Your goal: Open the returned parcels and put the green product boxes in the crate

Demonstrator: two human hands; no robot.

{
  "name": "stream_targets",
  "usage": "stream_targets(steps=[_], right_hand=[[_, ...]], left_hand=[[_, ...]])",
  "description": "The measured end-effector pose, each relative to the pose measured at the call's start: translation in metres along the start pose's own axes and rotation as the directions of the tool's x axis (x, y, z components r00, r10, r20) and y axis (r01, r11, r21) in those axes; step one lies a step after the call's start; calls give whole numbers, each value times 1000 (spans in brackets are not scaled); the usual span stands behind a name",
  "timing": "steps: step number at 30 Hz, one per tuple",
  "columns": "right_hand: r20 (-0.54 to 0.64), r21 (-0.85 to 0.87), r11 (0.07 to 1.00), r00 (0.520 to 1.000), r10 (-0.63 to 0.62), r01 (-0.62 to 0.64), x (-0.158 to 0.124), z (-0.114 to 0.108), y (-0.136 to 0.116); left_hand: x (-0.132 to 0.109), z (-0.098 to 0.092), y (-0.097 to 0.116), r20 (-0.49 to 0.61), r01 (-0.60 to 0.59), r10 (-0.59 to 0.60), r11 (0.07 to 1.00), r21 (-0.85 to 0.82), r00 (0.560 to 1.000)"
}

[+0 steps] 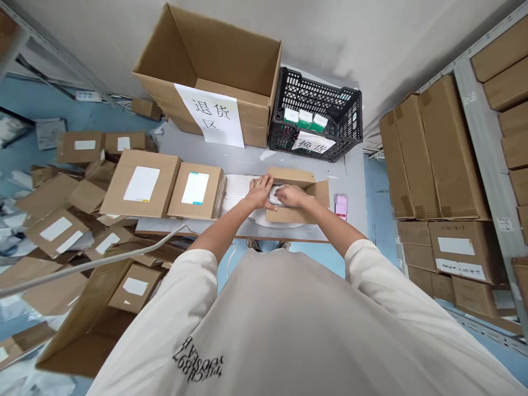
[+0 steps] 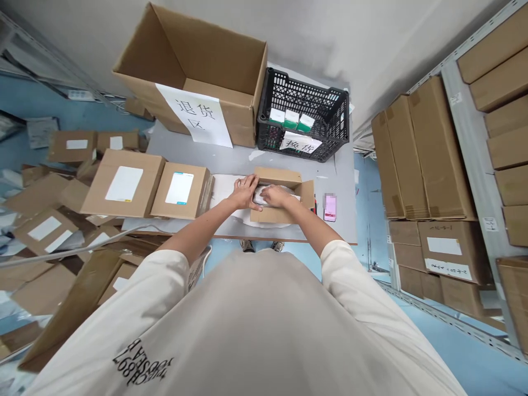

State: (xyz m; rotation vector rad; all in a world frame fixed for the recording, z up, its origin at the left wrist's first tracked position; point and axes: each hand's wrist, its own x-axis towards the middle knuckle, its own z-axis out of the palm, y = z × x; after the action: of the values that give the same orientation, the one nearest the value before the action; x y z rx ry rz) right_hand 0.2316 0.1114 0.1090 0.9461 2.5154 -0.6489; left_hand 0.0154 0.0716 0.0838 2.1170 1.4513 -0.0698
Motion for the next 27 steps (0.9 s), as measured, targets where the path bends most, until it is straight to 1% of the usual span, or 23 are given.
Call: stream_targets(steps=[2,4,10,13,15,17,18,20,21,22,23,25,27], right_hand=[[75,-44,998,996,50,-47,-4,2,5],[96,-55,993,990,106,-101,-10,4,12],[122,-58,962,955,271,-265,-22,10,29],[89,-109,947,946,312,-303,-28,11,28],[24,-151,955,965,262,-255,-31,10,25],[-41,-197,971,991,131,-136,-31,8,21],[-51,-216,974,997,50,-60,-30,6,19],[-7,-232,969,996,-89,85,-25,4,16],[38,-231,964,991,-128,133,-22,2,15],[84,-226,961,986,-141,156,-18,1,14],[121,-220,964,985,-126,150,-14,1,13],[148,-206,976,988,-40,71,-5,1,12],[131,-191,981,990,49,-23,3,2,10]], left_hand=[[-1,1,0,-2,-2,2,1000,-7,1000],[0,2,0,2,1,-1,1000,-10,1000],[1,4,-2,16,8,-8,1000,3,1000],[3,5,-3,16,4,-4,1000,2,1000],[3,6,-4,16,4,-4,1000,2,1000],[4,6,-4,21,9,-9,1000,6,1000],[4,7,-3,23,11,-12,1000,8,1000],[4,7,-3,23,14,-14,1000,10,1000],[3,7,-3,20,11,-11,1000,10,1000],[3,8,-3,16,6,-6,1000,8,1000],[3,8,-3,11,0,-1,1000,6,1000],[2,9,-3,5,-8,8,1000,3,1000],[1,10,-3,2,-8,8,1000,2,1000]])
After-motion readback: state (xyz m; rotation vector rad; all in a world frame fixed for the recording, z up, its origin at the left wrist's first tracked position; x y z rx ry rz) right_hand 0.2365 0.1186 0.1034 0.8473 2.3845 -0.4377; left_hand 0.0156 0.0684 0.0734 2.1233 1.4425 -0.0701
